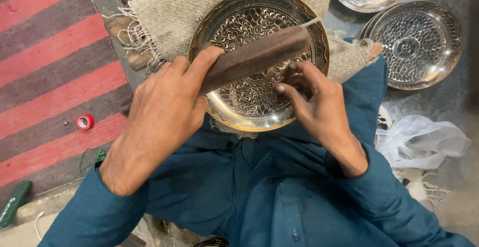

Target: The person sits cross-legged on the floor with an ornate brass plate resting on a cloth pad on their lap. They hold a small punch against the plate's engraved surface and strike it with a wooden mallet, repositioning the punch repeatedly to work the decorative pattern, occasionally steadying a string across the plate.

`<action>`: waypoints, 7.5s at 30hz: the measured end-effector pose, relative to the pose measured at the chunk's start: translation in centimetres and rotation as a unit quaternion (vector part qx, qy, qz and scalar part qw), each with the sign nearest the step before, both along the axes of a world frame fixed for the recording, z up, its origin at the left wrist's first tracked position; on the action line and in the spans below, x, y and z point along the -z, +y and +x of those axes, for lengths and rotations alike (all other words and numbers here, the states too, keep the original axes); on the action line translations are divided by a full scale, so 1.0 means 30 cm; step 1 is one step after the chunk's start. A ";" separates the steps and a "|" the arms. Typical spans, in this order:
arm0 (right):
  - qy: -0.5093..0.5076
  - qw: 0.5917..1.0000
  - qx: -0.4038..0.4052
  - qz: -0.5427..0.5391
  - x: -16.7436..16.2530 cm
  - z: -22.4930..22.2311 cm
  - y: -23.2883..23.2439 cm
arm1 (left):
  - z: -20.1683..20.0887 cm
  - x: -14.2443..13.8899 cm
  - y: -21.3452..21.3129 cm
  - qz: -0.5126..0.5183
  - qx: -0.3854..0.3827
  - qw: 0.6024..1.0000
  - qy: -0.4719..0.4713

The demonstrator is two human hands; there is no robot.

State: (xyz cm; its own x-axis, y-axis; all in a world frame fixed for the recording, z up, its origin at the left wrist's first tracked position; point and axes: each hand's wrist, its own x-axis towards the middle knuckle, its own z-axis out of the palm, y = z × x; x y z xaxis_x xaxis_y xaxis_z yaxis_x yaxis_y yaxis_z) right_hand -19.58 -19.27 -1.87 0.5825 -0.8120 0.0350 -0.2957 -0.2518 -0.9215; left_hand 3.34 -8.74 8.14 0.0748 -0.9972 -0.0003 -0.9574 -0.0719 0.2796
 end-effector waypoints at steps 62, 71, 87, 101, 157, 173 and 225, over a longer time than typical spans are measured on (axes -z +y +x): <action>-0.007 1.000 -0.003 -0.004 0.003 0.000 -0.001 | 0.015 0.036 -0.004 -0.100 0.020 0.986 -0.135; -0.023 1.000 0.000 0.019 0.017 0.000 -0.006 | 0.019 0.026 0.000 -0.071 0.016 0.978 -0.197; 0.117 0.900 -0.114 -0.404 0.007 -0.083 -0.080 | -0.139 0.364 0.602 0.286 -0.190 0.826 0.447; 0.115 0.845 -0.129 -0.506 -0.033 -0.035 -0.127 | -0.360 0.394 0.548 0.165 -0.301 0.899 0.272; -0.077 0.970 -0.145 0.177 -0.058 -0.155 -0.303 | -0.501 0.482 0.660 0.345 -0.272 0.869 0.226; 0.050 0.967 -0.239 0.066 -0.017 -0.010 -0.227 | -0.388 0.312 0.599 0.013 -0.397 0.795 0.459; 0.077 0.963 -0.254 -0.039 -0.007 -0.006 -0.227 | -0.143 0.137 0.161 -0.151 -0.138 0.947 0.246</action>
State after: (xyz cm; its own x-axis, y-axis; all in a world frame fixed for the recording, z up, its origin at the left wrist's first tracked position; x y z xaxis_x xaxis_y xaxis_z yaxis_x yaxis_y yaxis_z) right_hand -19.77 -26.07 -1.66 0.9076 -0.4184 -0.0342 -0.2470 -0.4664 -0.8494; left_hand -0.95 -3.91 4.03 0.3979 -0.8999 0.1785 -0.6620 -0.1469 0.7350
